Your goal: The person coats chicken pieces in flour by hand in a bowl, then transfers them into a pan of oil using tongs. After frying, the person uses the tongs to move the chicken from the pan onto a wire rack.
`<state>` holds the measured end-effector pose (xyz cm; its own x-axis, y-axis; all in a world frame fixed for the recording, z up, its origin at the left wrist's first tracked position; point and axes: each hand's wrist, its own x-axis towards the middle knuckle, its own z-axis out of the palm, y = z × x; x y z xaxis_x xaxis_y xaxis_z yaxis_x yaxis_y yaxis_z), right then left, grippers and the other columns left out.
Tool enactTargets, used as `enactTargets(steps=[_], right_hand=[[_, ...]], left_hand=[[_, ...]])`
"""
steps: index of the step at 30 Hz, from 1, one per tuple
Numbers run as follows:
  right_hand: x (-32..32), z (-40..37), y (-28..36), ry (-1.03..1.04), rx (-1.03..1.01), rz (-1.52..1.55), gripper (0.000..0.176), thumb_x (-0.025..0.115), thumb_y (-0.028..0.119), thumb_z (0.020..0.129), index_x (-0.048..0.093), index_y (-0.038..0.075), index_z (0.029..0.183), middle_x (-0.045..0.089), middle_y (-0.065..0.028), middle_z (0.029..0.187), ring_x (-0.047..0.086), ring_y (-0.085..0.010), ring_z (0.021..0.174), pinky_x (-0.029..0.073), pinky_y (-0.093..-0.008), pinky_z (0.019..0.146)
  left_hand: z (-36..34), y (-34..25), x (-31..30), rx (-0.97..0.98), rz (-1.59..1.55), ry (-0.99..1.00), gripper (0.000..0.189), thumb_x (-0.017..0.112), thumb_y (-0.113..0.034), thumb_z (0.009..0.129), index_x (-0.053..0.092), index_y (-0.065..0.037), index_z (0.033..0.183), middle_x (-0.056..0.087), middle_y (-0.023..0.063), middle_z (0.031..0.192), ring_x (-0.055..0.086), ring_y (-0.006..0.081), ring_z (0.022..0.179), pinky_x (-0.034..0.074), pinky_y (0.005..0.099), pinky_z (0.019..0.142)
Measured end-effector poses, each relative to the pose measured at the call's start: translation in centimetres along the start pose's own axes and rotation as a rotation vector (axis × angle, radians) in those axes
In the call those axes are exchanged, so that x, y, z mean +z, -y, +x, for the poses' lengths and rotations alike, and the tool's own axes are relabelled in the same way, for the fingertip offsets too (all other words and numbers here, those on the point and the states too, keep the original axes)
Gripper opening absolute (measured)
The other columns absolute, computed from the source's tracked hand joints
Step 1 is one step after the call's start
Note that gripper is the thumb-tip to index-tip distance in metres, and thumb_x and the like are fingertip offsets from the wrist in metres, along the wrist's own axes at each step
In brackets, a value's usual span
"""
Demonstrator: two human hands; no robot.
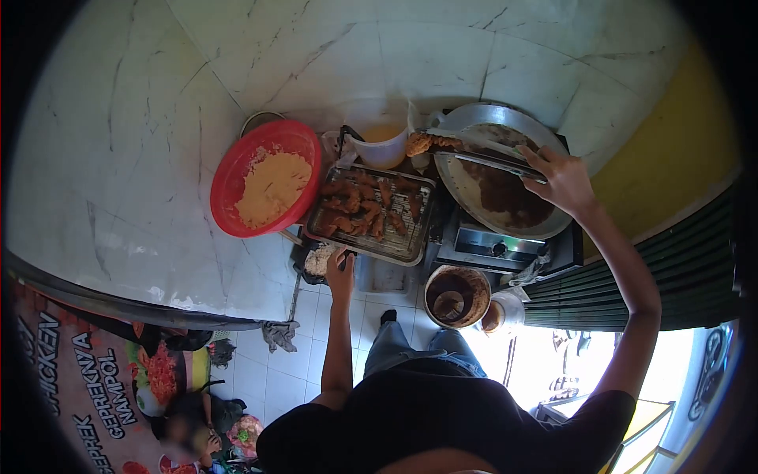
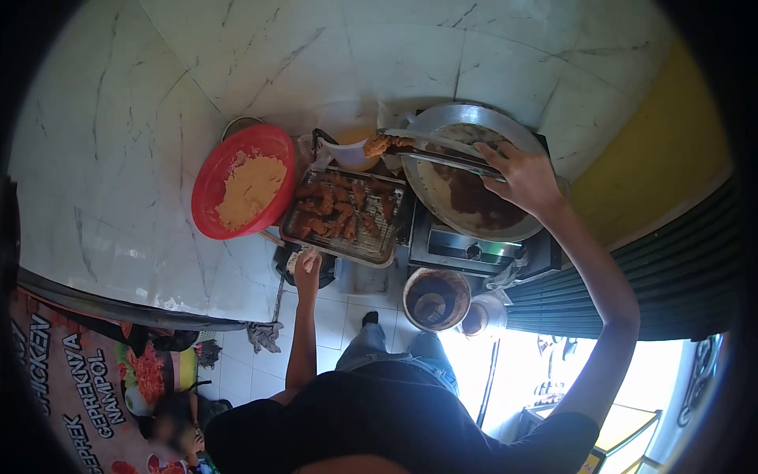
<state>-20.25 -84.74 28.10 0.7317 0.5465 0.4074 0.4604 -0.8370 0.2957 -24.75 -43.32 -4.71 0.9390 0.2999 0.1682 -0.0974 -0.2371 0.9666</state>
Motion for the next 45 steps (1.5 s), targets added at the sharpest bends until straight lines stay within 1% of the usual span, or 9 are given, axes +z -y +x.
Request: enactTargets(steps=[10,13,16,19,30,35,37,40,45], right_hand=[[9.0,14.6,8.0,0.410,-0.352,-0.088,0.047,0.065,0.025,0.069,0.052,0.009,0.111,0.055,-0.0085,0.079,0.058,-0.0234,0.058,0.045,-0.0355,0.051],[12.5,16.9,10.1,0.363,-0.442,-0.035,0.017,0.069,0.016,0.057,0.063,0.008,0.071,0.058,-0.0047,0.061,0.061,-0.0234,0.062,0.047,-0.0348,0.053],[15.1,18.7,12.2,0.571,-0.583,-0.117,0.020,0.070,0.018,0.058,0.065,0.010,0.076,0.061,-0.0049,0.065,0.062,-0.0233,0.065,0.047,-0.0339,0.054],[17.3,19.0,13.6,0.586,-0.567,-0.142,0.012,0.072,0.016,0.055,0.065,0.013,0.064,0.063,-0.0041,0.065,0.063,-0.0222,0.068,0.047,-0.0329,0.055],[17.9,19.4,13.3,0.675,-0.394,-0.207,0.023,0.077,0.020,0.050,0.066,0.012,0.070,0.063,-0.0025,0.065,0.063,-0.0208,0.069,0.047,-0.0321,0.055],[11.7,18.5,10.8,0.659,-0.313,-0.069,0.022,0.075,0.019,0.051,0.065,0.009,0.068,0.062,-0.0063,0.066,0.063,-0.0241,0.068,0.047,-0.0345,0.056],[9.6,17.2,9.6,0.592,-0.258,0.020,0.021,0.074,0.017,0.050,0.065,0.008,0.067,0.062,-0.0081,0.067,0.063,-0.0257,0.069,0.048,-0.0355,0.056],[7.3,14.7,7.6,0.539,-0.189,0.051,0.027,0.072,0.024,0.057,0.064,0.007,0.077,0.060,-0.0098,0.066,0.061,-0.0277,0.065,0.047,-0.0372,0.057],[-0.1,10.0,3.9,0.438,0.115,0.110,0.040,0.068,0.029,0.061,0.062,0.010,0.096,0.059,-0.0104,0.069,0.059,-0.0267,0.069,0.046,-0.0372,0.063]], left_hand=[[4.9,5.7,-4.9,-0.142,0.037,0.189,0.033,0.060,-0.014,0.081,0.052,-0.002,0.111,0.052,0.0161,0.113,0.054,0.0252,0.101,0.045,0.0306,0.084],[5.9,6.9,-3.6,-0.085,0.104,0.251,0.032,0.061,-0.014,0.079,0.054,-0.003,0.108,0.053,0.0170,0.108,0.053,0.0264,0.100,0.047,0.0323,0.081],[6.9,8.7,-1.9,-0.059,0.176,0.301,0.033,0.062,-0.015,0.077,0.054,-0.001,0.106,0.053,0.0169,0.104,0.051,0.0272,0.099,0.046,0.0341,0.082],[7.0,7.0,-1.1,-0.013,0.190,0.294,0.035,0.064,-0.018,0.076,0.054,0.001,0.104,0.053,0.0165,0.102,0.050,0.0283,0.096,0.044,0.0357,0.083],[7.7,8.4,-1.6,-0.045,0.190,0.332,0.036,0.064,-0.018,0.076,0.054,0.000,0.105,0.053,0.0170,0.103,0.050,0.0294,0.099,0.041,0.0363,0.086],[7.6,9.7,-3.0,-0.102,0.079,0.319,0.034,0.061,-0.019,0.080,0.054,0.001,0.107,0.052,0.0173,0.110,0.051,0.0269,0.103,0.041,0.0352,0.090],[7.9,7.1,-3.8,-0.108,0.061,0.314,0.034,0.061,-0.018,0.081,0.054,0.002,0.107,0.052,0.0165,0.111,0.051,0.0259,0.104,0.040,0.0348,0.091],[8.5,6.7,-4.3,-0.113,-0.019,0.262,0.033,0.060,-0.018,0.082,0.052,0.001,0.108,0.053,0.0141,0.112,0.050,0.0239,0.106,0.039,0.0339,0.092],[9.1,-0.3,-3.4,0.014,0.038,0.195,0.032,0.059,-0.017,0.083,0.052,-0.001,0.109,0.053,0.0124,0.113,0.051,0.0230,0.105,0.040,0.0337,0.092]])
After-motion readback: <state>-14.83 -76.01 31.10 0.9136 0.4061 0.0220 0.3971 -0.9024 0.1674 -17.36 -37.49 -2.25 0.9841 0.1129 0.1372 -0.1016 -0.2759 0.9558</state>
